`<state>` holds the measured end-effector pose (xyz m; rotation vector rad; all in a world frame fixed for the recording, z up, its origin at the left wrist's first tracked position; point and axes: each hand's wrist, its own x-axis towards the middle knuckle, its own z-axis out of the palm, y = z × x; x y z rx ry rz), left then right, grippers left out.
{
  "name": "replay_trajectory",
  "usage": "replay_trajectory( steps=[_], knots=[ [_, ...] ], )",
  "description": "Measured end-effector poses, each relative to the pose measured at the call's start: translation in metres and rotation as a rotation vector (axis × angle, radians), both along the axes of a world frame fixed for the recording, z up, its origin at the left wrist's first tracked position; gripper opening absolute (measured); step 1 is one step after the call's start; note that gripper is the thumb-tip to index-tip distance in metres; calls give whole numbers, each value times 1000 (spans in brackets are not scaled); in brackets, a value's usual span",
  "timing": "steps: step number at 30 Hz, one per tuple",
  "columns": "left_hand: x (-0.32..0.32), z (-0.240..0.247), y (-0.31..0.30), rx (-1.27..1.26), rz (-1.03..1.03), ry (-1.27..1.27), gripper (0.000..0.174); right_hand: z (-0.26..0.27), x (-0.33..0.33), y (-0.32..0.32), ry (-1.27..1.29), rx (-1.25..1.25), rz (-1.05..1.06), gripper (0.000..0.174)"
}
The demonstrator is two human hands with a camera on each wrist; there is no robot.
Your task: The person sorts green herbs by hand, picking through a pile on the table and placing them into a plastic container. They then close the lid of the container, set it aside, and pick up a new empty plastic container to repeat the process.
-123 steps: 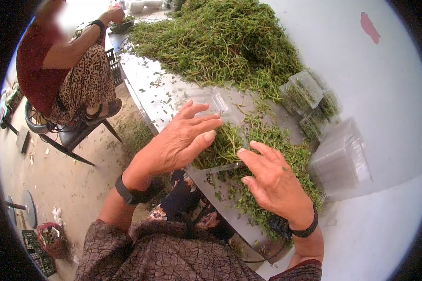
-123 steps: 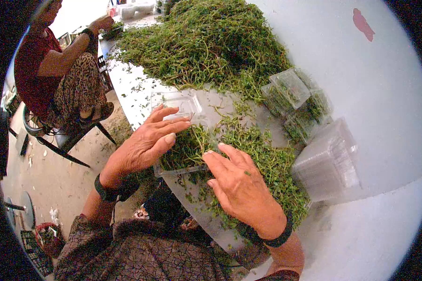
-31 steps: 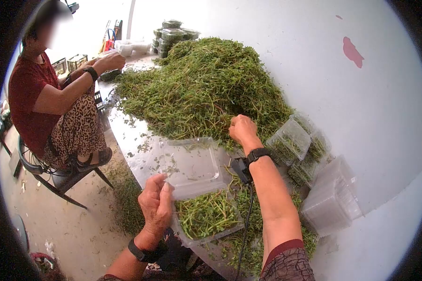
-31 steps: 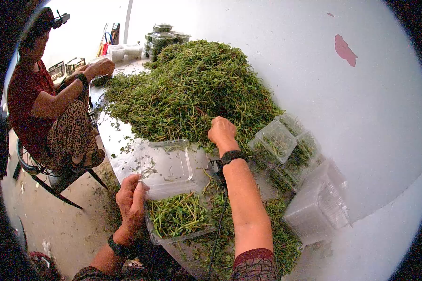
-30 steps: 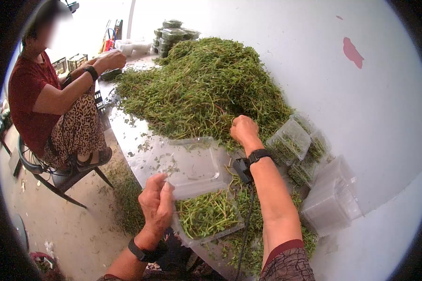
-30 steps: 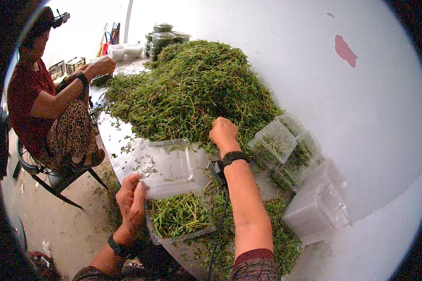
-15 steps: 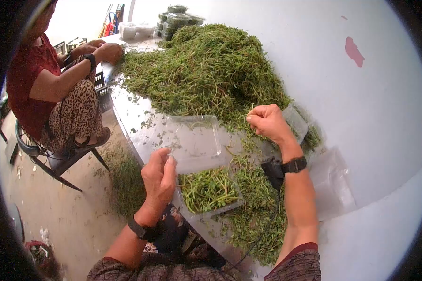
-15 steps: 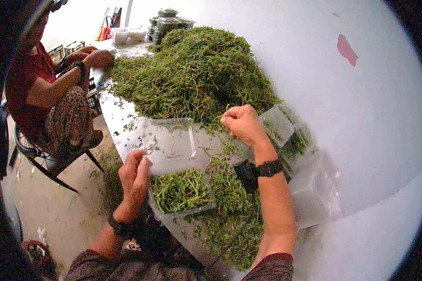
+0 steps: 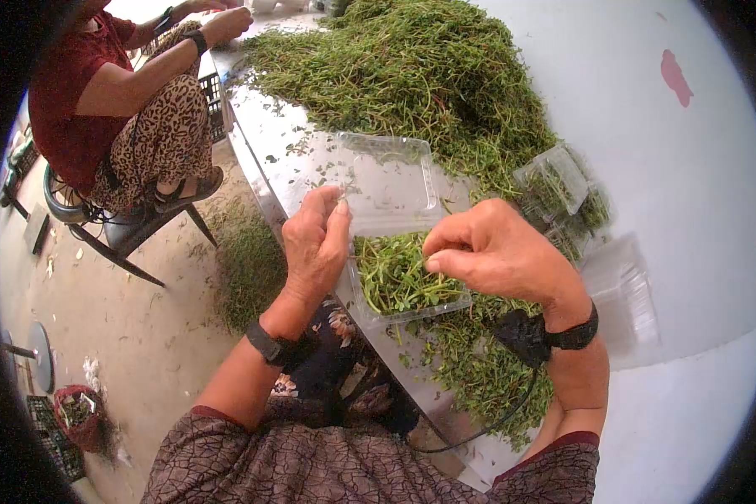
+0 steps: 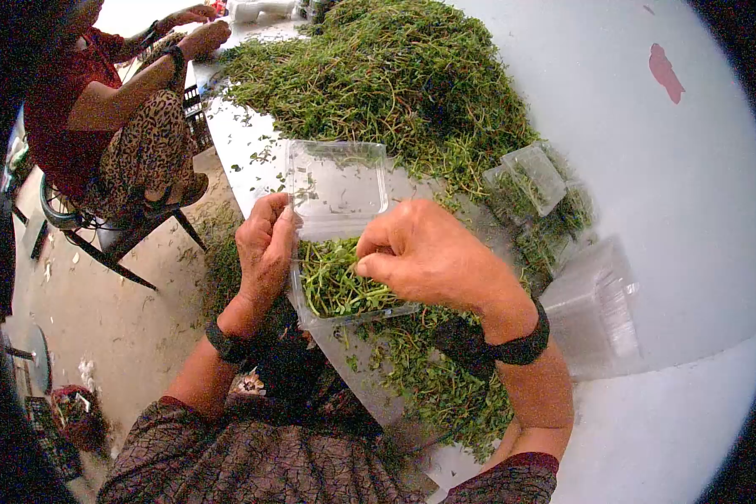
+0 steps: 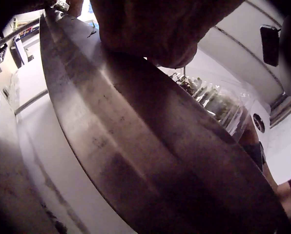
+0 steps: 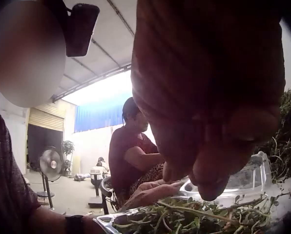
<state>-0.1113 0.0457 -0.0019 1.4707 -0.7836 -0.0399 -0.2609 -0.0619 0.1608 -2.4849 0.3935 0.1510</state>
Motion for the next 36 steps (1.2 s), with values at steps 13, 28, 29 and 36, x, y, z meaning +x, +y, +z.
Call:
replay_trajectory(
  steps=[13, 28, 29, 36],
  knots=[
    [-1, -2, -1, -51, -8, 52, 21, 6, -21, -29, -204, -319, -216, 18],
    [-2, 8, 6, 39, -45, 52, 29, -67, 31, -149, -51, -719, -584, 23],
    [-2, 8, 7, 49, -38, 36, 29, -70, 35, -155, -26, -715, -615, 21],
    [-3, 8, 7, 39, -54, 83, 28, -100, 48, -199, 132, -697, -766, 13]
  ],
)
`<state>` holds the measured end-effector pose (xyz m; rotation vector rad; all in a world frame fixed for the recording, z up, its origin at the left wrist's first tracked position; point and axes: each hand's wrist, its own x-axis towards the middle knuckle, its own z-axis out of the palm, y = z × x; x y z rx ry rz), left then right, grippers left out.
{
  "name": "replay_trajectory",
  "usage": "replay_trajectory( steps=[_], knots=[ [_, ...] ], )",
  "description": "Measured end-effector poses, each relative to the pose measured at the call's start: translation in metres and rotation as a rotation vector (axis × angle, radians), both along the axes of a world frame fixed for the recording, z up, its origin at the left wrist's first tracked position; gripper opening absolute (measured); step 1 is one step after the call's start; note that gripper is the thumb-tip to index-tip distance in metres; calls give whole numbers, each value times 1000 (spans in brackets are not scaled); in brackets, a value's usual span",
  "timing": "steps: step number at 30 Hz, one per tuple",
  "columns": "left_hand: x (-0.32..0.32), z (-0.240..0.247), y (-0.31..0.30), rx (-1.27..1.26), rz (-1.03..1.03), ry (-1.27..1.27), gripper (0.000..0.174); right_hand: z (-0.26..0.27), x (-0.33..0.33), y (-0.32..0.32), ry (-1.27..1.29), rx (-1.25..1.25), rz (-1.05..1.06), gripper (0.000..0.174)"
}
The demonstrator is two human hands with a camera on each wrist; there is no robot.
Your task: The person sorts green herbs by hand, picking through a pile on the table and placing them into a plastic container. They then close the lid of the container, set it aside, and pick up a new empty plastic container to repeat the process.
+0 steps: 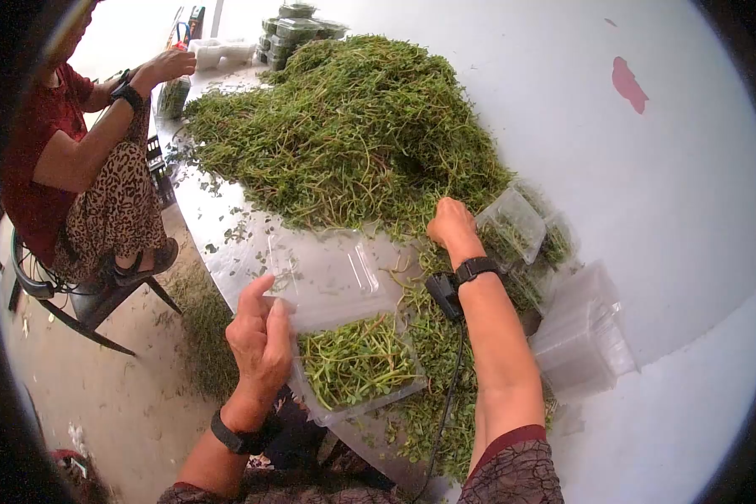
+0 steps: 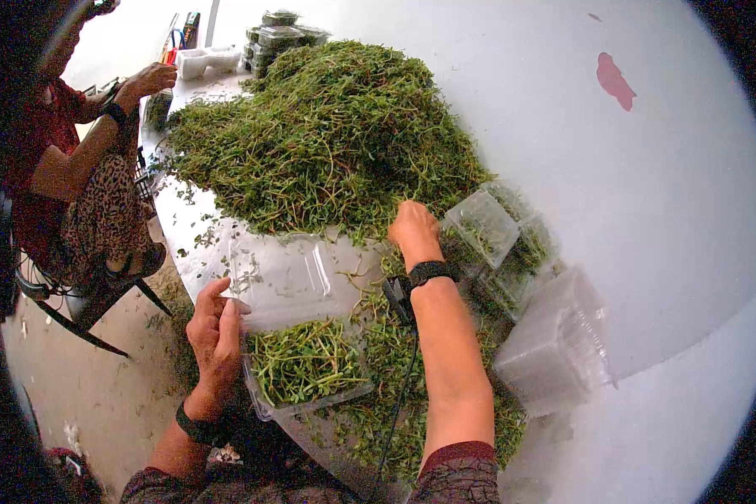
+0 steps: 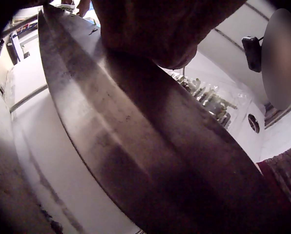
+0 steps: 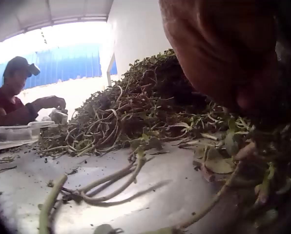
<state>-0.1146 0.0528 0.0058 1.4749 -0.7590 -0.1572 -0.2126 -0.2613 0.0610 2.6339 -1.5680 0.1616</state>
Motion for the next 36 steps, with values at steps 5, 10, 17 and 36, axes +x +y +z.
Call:
replay_trajectory(
  steps=[5, 10, 17, 36],
  knots=[
    [2, -6, -4, -64, 54, -104, 28, 9, -3, 3, -51, 18, -79, 14],
    [3, -7, -6, -59, 79, -142, 27, 31, -27, 21, -218, 38, 60, 23],
    [4, -4, -2, 23, 63, -159, 23, 53, -65, 64, -290, 62, 228, 27],
    [7, -9, -8, -8, 101, -209, 22, 72, -119, 122, -480, 304, 203, 27]
  ],
)
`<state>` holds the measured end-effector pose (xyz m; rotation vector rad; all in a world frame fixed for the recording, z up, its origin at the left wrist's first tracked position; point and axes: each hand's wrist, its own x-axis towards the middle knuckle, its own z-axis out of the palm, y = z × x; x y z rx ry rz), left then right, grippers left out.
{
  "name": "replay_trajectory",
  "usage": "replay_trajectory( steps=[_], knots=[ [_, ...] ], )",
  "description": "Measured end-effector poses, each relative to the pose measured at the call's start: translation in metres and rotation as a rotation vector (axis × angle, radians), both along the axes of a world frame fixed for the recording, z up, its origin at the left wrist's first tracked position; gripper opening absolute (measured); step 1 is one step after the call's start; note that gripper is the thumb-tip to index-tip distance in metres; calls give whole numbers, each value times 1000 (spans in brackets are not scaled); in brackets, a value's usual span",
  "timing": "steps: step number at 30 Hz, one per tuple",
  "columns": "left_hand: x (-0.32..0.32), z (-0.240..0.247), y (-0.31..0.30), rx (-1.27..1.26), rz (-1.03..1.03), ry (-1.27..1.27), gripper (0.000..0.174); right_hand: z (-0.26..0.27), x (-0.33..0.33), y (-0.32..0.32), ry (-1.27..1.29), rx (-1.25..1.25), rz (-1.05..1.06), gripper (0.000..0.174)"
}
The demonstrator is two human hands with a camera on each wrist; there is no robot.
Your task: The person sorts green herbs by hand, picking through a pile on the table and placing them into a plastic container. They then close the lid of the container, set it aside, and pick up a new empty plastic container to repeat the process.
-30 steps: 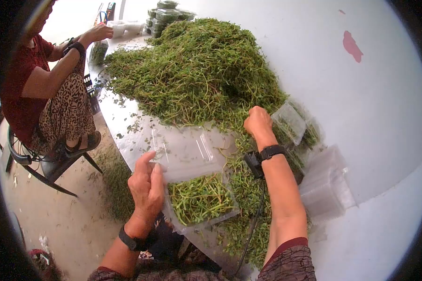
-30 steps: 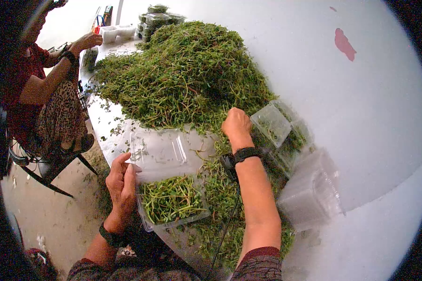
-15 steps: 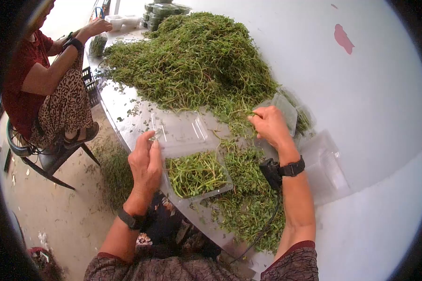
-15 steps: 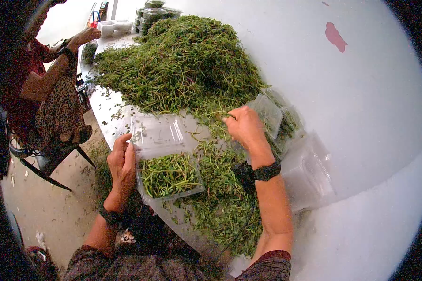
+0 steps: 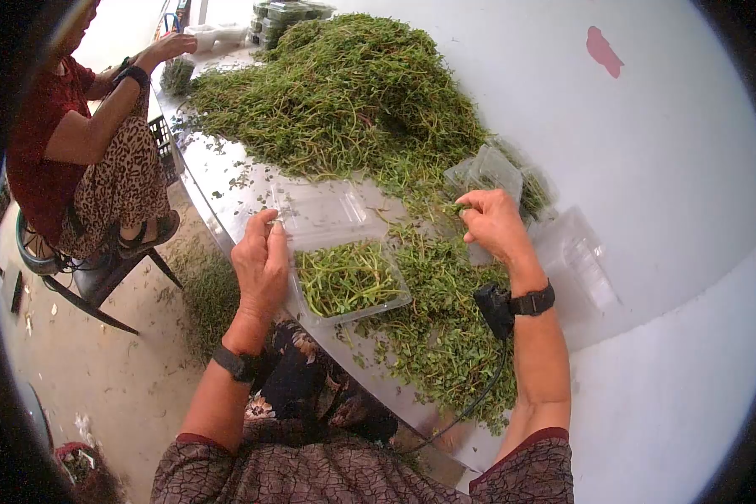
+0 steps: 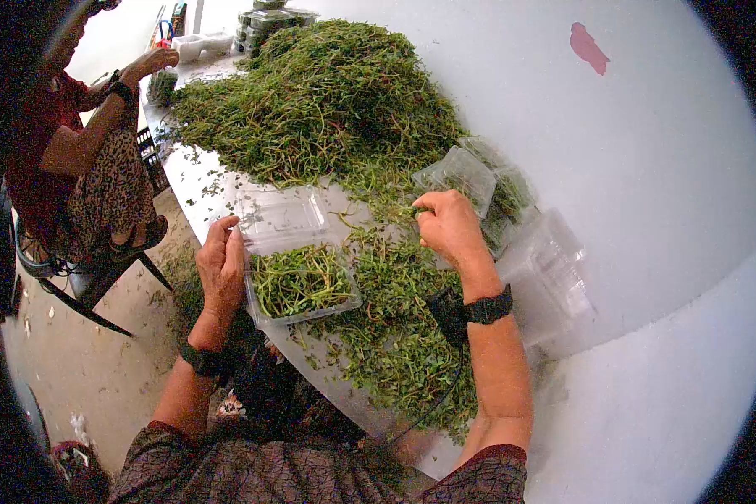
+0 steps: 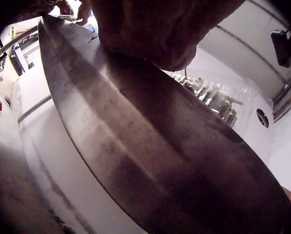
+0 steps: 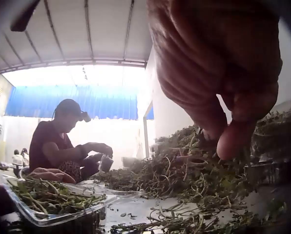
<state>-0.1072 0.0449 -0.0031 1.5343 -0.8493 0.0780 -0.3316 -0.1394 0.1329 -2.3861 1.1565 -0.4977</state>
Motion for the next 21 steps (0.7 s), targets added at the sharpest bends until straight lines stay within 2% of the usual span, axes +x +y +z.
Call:
replay_trajectory(
  steps=[5, 9, 14, 21],
  knots=[
    [-1, 0, 0, 8, 19, -41, 21, 1, -10, 3, -140, -17, 0, 24],
    [1, -2, -1, -14, 8, -21, 21, 7, -13, 12, -156, -45, 8, 25],
    [0, 0, -1, -9, 5, 4, 20, 16, -7, 32, -338, 142, 48, 22],
    [0, -2, -3, -75, 0, -41, 18, 35, 14, 77, -281, 137, 91, 20]
  ],
)
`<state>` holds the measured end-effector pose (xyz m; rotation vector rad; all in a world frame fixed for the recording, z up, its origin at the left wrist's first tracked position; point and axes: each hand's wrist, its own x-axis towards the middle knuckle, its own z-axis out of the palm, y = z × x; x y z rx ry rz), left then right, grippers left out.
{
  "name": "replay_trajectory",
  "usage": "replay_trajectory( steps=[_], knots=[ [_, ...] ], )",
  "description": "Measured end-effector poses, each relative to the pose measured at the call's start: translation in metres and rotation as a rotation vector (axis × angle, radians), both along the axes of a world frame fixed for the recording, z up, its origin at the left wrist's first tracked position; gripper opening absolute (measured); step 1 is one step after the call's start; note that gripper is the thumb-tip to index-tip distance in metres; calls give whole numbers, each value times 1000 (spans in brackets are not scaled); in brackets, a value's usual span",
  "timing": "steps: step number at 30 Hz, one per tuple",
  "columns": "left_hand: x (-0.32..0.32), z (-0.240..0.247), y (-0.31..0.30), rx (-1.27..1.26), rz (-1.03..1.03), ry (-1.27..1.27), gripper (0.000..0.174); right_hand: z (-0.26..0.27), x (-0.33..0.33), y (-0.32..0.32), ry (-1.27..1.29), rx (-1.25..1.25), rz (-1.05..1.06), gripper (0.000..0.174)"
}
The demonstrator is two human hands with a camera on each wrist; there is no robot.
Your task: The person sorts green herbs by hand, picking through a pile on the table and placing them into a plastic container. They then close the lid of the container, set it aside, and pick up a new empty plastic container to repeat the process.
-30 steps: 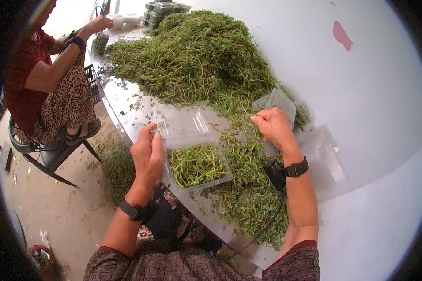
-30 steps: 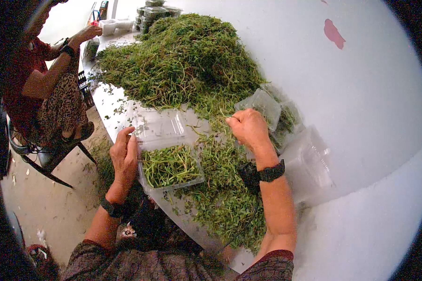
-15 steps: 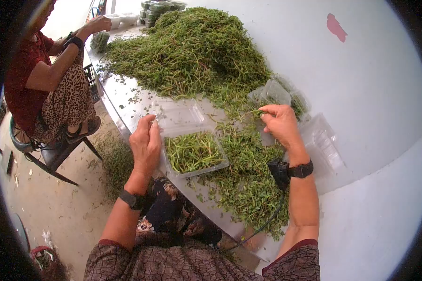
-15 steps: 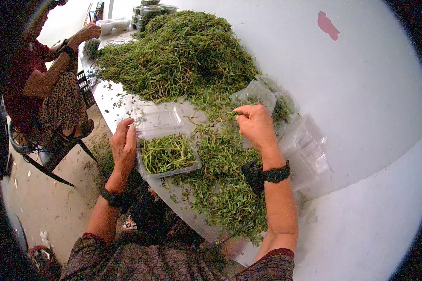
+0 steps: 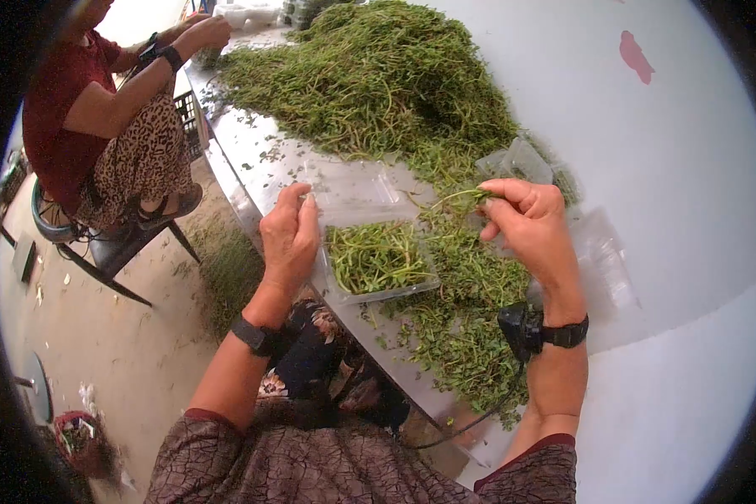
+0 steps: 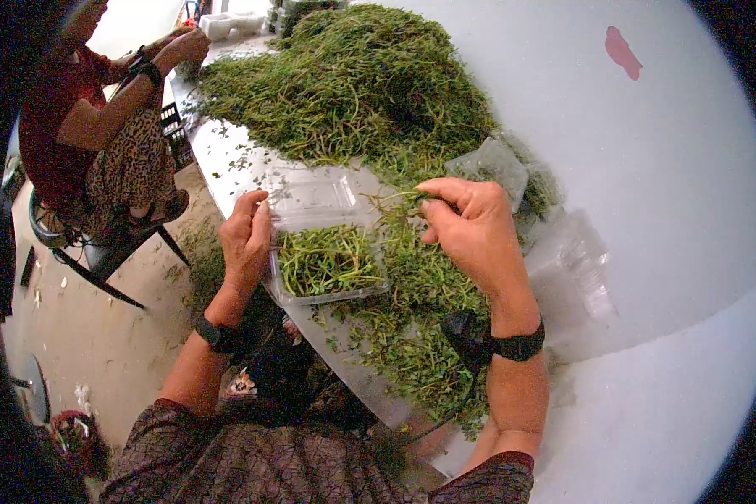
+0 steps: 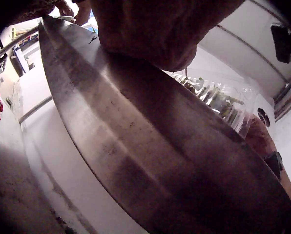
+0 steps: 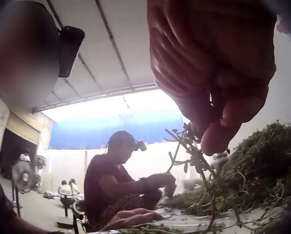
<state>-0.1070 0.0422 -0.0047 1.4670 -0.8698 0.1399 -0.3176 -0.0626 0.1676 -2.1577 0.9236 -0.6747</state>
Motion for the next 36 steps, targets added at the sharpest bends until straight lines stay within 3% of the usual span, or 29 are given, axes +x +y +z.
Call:
replay_trajectory(
  steps=[6, 8, 22, 28, 30, 32, 34, 36],
  knots=[
    [2, -3, 1, 58, -30, 62, 20, -24, 21, 16, 12, -91, 209, 18],
    [2, -5, 0, 28, -18, 26, 19, -33, 24, 17, 148, -250, 337, 18],
    [-1, -1, 0, -1, -5, 20, 17, -37, -6, 27, 292, -459, 268, 23],
    [-4, 5, 10, -34, 18, 36, 16, -51, -5, 46, 244, -644, 411, 30],
    [-4, 13, 18, -53, 47, -123, 21, -51, -5, 51, 282, -582, 418, 33],
    [-7, 28, 25, -31, -20, -33, 21, -59, -6, 53, 275, -617, 418, 34],
    [-5, 40, 27, -8, -156, -484, 27, -64, -6, 55, 279, -613, 429, 33],
    [-6, 46, 30, 67, -262, -541, 34, -67, -7, 56, 280, -613, 437, 33]
  ],
)
